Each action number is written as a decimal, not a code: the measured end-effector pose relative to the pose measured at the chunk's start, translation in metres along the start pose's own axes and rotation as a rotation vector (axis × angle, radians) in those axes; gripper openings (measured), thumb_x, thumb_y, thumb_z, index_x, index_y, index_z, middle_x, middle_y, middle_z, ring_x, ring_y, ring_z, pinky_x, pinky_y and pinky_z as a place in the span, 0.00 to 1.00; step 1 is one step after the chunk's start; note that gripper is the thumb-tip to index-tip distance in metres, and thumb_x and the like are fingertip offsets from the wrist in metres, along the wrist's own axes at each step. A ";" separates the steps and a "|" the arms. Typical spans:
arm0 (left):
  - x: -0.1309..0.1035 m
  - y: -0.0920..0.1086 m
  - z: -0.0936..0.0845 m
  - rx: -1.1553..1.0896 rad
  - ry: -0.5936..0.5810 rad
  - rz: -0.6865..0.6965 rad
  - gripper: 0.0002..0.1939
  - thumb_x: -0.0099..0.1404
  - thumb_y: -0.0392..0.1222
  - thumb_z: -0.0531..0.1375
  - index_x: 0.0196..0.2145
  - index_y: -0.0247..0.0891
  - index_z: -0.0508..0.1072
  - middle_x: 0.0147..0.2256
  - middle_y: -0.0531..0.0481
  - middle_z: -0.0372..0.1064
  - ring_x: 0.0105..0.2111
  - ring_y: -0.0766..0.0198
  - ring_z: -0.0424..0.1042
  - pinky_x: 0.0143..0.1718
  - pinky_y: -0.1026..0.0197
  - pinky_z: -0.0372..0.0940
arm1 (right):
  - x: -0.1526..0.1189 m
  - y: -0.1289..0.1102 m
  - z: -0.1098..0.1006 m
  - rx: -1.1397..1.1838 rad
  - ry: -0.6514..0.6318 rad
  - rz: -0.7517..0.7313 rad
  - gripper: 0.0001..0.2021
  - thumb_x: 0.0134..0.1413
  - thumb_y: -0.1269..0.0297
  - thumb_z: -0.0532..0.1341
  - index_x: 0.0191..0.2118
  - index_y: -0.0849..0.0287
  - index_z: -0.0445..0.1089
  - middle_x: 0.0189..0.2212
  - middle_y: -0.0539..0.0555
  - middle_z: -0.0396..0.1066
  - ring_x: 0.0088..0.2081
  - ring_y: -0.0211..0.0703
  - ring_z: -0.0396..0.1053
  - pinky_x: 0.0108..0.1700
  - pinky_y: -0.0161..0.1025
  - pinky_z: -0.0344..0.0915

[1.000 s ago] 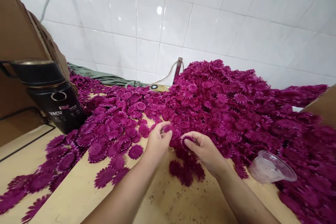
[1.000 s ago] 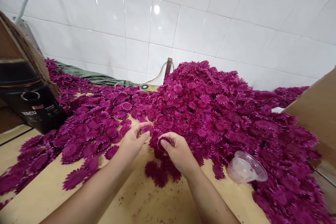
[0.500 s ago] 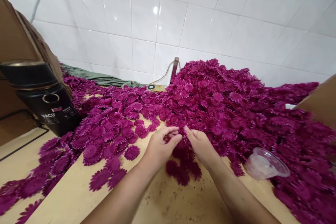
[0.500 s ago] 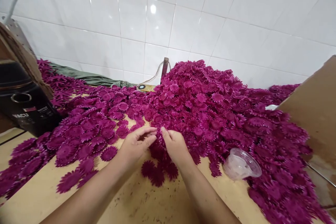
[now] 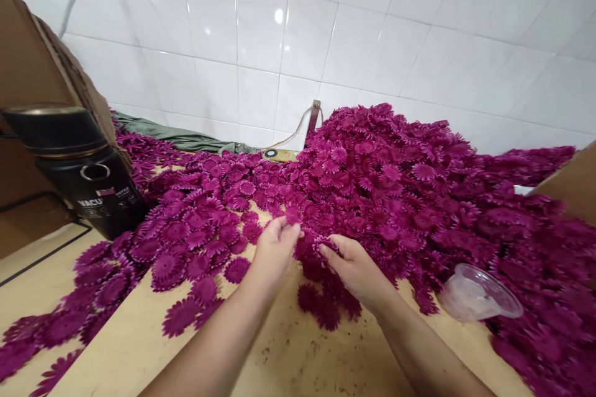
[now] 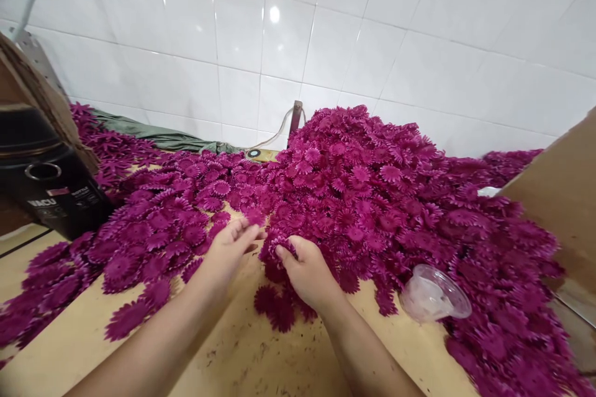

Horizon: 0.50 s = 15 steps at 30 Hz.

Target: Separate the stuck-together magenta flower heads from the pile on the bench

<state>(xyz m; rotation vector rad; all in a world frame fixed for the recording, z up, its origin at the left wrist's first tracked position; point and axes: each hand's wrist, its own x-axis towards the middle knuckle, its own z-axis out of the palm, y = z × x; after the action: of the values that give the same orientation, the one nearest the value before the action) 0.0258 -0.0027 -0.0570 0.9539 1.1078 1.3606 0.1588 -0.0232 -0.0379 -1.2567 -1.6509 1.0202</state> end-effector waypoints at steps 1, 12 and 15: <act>0.000 -0.003 0.000 0.070 0.012 0.032 0.18 0.48 0.38 0.62 0.39 0.33 0.69 0.35 0.44 0.69 0.37 0.59 0.70 0.40 0.57 0.63 | 0.001 0.002 -0.002 -0.001 0.039 0.015 0.16 0.48 0.52 0.55 0.20 0.59 0.57 0.19 0.48 0.57 0.23 0.35 0.54 0.26 0.33 0.56; -0.017 0.000 0.006 0.312 -0.308 0.396 0.13 0.55 0.41 0.58 0.38 0.39 0.74 0.36 0.46 0.72 0.36 0.59 0.70 0.40 0.58 0.65 | 0.007 0.004 -0.001 0.064 0.055 0.042 0.23 0.45 0.42 0.53 0.22 0.60 0.64 0.19 0.50 0.62 0.26 0.39 0.60 0.31 0.37 0.60; -0.014 0.002 0.007 0.177 -0.228 0.263 0.07 0.53 0.38 0.58 0.30 0.36 0.74 0.30 0.49 0.73 0.32 0.62 0.70 0.37 0.62 0.64 | 0.003 -0.002 0.004 0.102 -0.025 0.025 0.18 0.47 0.48 0.55 0.28 0.60 0.65 0.23 0.49 0.63 0.29 0.38 0.61 0.34 0.36 0.61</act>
<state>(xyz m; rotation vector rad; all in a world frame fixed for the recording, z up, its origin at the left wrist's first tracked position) 0.0331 -0.0164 -0.0526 1.3881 0.9642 1.3360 0.1539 -0.0213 -0.0366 -1.2040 -1.5855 1.1254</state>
